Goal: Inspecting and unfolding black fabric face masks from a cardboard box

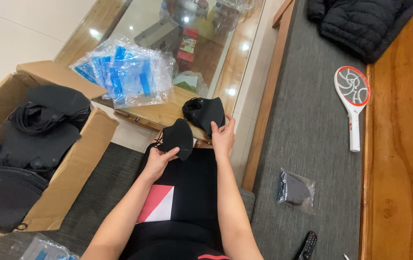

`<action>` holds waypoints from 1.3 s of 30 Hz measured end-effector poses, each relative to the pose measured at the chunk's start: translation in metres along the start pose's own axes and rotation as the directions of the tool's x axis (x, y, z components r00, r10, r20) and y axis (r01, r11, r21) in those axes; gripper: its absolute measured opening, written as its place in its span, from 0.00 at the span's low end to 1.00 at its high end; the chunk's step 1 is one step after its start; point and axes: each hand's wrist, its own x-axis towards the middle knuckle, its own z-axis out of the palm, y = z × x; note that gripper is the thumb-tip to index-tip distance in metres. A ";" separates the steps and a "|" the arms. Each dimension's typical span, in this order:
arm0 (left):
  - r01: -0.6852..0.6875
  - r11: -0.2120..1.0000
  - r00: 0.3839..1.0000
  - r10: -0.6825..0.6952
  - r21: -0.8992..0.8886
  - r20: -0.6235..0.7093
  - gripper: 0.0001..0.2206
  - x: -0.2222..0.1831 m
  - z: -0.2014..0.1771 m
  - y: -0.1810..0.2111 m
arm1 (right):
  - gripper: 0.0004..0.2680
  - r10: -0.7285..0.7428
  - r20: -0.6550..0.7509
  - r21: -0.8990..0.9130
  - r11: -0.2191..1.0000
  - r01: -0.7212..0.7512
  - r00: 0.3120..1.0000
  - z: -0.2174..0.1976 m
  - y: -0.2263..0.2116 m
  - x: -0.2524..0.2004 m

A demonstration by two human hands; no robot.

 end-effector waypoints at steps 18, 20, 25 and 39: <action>0.020 1.000 1.000 -0.020 0.006 0.017 0.19 -0.010 0.008 0.011 | 0.15 -0.116 0.121 0.092 0.990 0.106 0.986 0.017 0.008 -0.058; 0.023 1.000 1.000 -0.024 0.003 0.020 0.18 -0.007 0.004 0.004 | 0.17 -0.145 0.169 0.105 0.986 0.129 0.975 0.017 0.004 -0.070; 0.024 1.000 0.999 -0.024 0.006 0.035 0.16 -0.007 0.000 0.004 | 0.15 -0.139 0.265 0.144 0.984 0.103 0.954 0.037 0.035 -0.069; 0.009 0.996 0.995 -0.018 0.094 0.096 0.14 -0.013 0.005 0.014 | 0.15 -0.347 0.159 0.164 0.932 0.322 0.924 0.009 -0.026 -0.087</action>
